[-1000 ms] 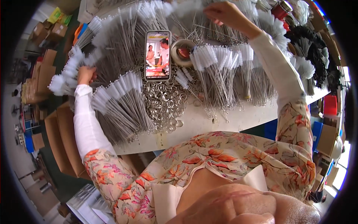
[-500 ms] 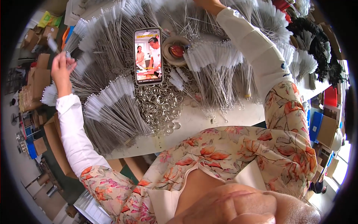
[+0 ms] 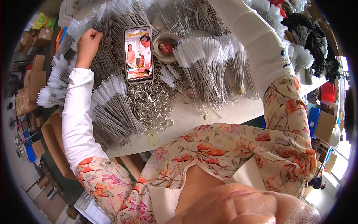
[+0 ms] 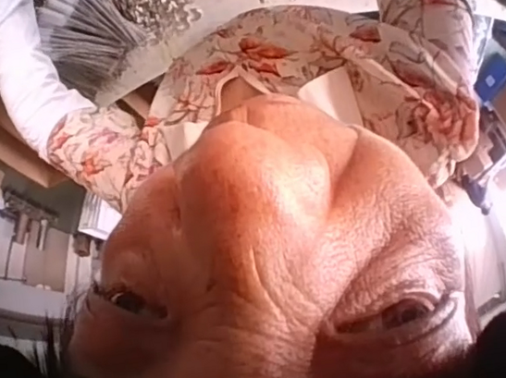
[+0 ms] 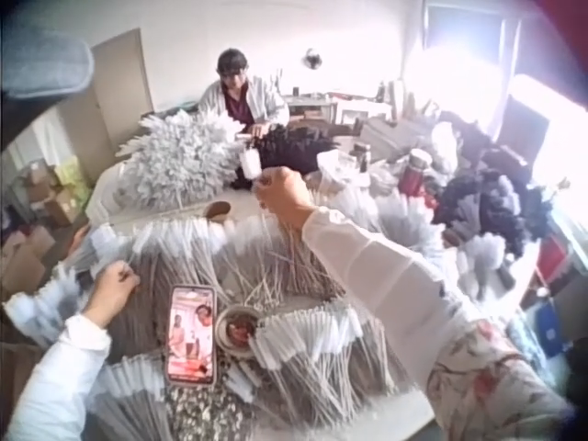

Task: The person is assembling small white cleaning brushes by attaching metal rings to the wire handles.

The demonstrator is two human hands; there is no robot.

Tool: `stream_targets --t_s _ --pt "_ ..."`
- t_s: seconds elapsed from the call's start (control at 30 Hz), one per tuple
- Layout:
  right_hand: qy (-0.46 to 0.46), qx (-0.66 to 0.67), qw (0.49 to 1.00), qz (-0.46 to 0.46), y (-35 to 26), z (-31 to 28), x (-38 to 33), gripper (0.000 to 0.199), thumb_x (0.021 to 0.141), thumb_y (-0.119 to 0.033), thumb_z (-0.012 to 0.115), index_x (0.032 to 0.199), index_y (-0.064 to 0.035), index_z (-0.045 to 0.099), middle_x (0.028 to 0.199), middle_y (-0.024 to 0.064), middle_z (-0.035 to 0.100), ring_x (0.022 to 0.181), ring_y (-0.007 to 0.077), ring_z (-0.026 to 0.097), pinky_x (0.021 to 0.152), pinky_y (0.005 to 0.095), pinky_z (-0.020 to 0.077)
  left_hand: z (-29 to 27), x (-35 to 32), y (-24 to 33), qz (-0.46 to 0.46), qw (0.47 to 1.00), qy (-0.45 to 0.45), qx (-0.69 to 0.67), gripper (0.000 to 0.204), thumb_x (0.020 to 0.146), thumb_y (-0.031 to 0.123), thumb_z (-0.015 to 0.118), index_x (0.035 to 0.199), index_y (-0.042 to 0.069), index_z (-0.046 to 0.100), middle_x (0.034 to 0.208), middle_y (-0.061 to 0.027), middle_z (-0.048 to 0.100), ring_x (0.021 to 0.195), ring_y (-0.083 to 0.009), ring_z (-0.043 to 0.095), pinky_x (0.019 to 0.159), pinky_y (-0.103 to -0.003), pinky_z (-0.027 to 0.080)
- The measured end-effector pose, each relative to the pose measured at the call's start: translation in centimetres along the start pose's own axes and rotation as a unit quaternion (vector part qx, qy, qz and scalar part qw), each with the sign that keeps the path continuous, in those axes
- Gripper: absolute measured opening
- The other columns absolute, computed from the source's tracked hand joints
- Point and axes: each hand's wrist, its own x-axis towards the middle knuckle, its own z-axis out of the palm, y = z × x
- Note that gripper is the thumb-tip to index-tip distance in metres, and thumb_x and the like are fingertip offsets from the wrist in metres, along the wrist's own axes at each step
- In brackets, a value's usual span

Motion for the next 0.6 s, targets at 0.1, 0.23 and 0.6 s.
stream_targets --t_s 0.1,0.23,0.6 --pt "-0.324 -0.178 0.896 -0.246 8.7 0.4 6.5 0.020 0.078 -0.024 0.061 0.083 -0.0052 0.062 0.072 0.0043 0.067 0.066 0.0142 0.066 0.064 0.0298 0.0530 1.2 1.7 2.1 -0.007 0.988 -0.069 -0.139 0.020 0.081 0.023 0.058 0.084 0.003 0.062 0.077 -0.0076 0.068 0.073 -0.0178 0.064 0.067 -0.029 0.046" --pt "-0.173 0.143 0.973 0.052 4.3 1.5 1.7 0.011 0.078 -0.013 0.059 0.081 -0.0027 0.060 0.068 0.0073 0.064 0.054 0.0191 0.063 0.048 0.0297 0.0532 -1.0 -0.3 2.2 -0.019 0.995 -0.016 -0.092 0.015 0.085 0.016 0.057 0.089 0.001 0.060 0.077 -0.0062 0.065 0.070 -0.0107 0.058 0.067 -0.025 0.043" --pt "-0.361 0.285 0.828 0.320 17.9 5.7 5.0 0.018 0.086 -0.019 0.056 0.089 -0.0022 0.062 0.073 0.0154 0.065 0.055 0.0274 0.062 0.047 0.0399 0.0531 -3.2 -0.8 7.2 -0.108 0.873 -0.107 -0.463 0.016 0.090 0.017 0.051 0.095 0.002 0.051 0.093 -0.0149 0.064 0.036 -0.0001 0.023 0.032 -0.016 0.022"
